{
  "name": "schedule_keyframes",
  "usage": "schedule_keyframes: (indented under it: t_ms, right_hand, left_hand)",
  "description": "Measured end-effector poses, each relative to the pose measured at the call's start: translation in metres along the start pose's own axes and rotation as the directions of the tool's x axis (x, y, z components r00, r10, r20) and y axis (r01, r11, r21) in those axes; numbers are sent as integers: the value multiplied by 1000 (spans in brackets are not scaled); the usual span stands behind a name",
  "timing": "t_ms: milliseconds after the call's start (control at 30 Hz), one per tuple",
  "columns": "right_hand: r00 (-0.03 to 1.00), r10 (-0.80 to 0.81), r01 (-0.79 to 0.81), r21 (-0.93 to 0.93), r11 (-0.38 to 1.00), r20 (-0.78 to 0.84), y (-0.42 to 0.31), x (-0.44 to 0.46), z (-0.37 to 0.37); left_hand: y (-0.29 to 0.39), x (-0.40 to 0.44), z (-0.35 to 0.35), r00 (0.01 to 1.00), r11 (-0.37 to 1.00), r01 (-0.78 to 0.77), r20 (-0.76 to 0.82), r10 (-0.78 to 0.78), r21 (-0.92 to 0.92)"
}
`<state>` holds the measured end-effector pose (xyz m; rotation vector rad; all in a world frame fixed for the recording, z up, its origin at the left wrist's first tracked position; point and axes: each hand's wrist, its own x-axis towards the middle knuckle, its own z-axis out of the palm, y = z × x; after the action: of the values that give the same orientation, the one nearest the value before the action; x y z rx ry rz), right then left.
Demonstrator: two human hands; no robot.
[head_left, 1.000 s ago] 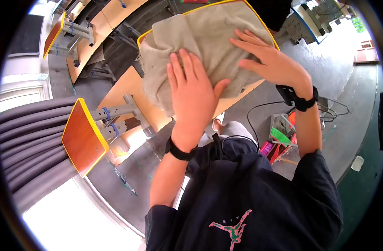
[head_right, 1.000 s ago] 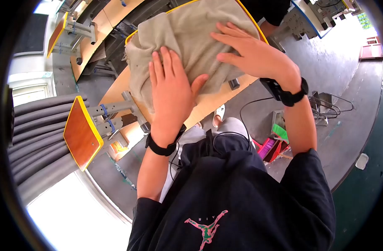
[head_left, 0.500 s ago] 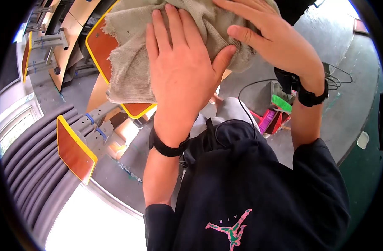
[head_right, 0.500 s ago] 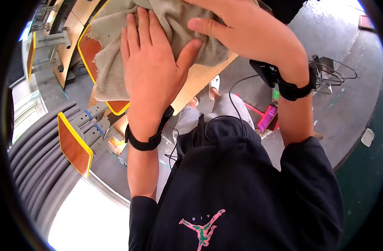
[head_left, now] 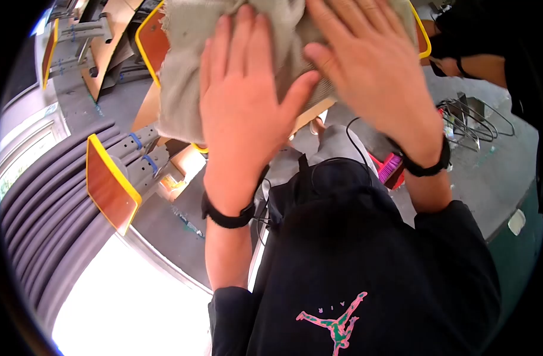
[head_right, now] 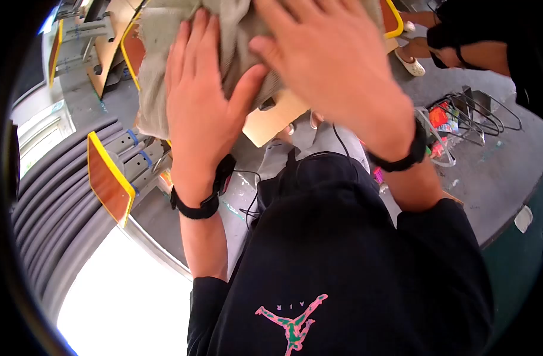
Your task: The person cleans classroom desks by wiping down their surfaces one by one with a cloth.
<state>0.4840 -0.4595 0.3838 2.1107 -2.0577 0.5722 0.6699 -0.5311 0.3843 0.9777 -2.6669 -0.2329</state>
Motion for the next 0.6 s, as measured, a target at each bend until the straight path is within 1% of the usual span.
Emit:
schedule_keyframes:
  t_ms: [33, 67, 100, 133, 167, 200, 233, 300, 367, 400, 433, 500, 533, 567, 600]
  right_hand:
    - [1000, 1, -1, 12, 1000, -12, -10, 4, 2]
    - [999, -11, 8, 62, 998, 43, -23, 9, 2]
    - [995, -21, 10, 107, 994, 99, -34, 13, 3]
    - [996, -7, -2, 105, 994, 91, -45, 16, 13]
    - [999, 31, -37, 184, 982, 32, -57, 15, 29]
    - [997, 74, -65, 260, 964, -25, -61, 15, 35]
    - [995, 90, -79, 249, 965, -32, -58, 13, 38]
    - [993, 57, -22, 320, 947, -103, -49, 11, 37]
    - [990, 49, -9, 295, 955, -130, -32, 8, 34]
    - [992, 48, -11, 299, 954, -117, -19, 6, 28]
    - [994, 45, -12, 305, 952, -100, -6, 3, 22]
    - [992, 41, -5, 279, 960, -120, 19, -3, 6]
    - [997, 51, -37, 239, 970, -54, 31, -6, -6]
    - [998, 67, -69, 199, 978, 16, 39, -8, -16]
    - [998, 64, -66, 190, 979, 16, 44, -10, -21]
  left_hand:
    - [-8, -8, -3, 1000, 1000, 25, 5, -25, 8]
    - [-20, -18, -5, 998, 998, 64, 0, -64, 24]
    - [-28, -26, -10, 999, 998, 52, 2, -52, 31]
    - [-34, -33, -17, 995, 995, 95, 17, -96, 25]
    - [-38, -37, -20, 990, 990, 137, 32, -137, 18]
    - [-40, -39, -20, 992, 993, 118, 33, -118, 16]
    - [-42, -39, -20, 993, 993, 111, 37, -113, 45]
    - [-38, -34, -14, 996, 994, 83, 38, -86, 67]
    - [-30, -27, -6, 991, 974, 130, 8, -134, 187]
    - [-24, -20, -2, 989, 964, 149, -7, -151, 219]
    - [-17, -13, 3, 990, 967, 142, -12, -143, 212]
    - [-1, 3, 15, 996, 952, 85, -28, -81, 294]
    - [9, 11, 23, 997, 956, 49, -70, -30, 289]
    - [20, 20, 29, 997, 958, 51, -78, -30, 284]
    - [30, 29, 34, 995, 966, 14, -97, 11, 259]
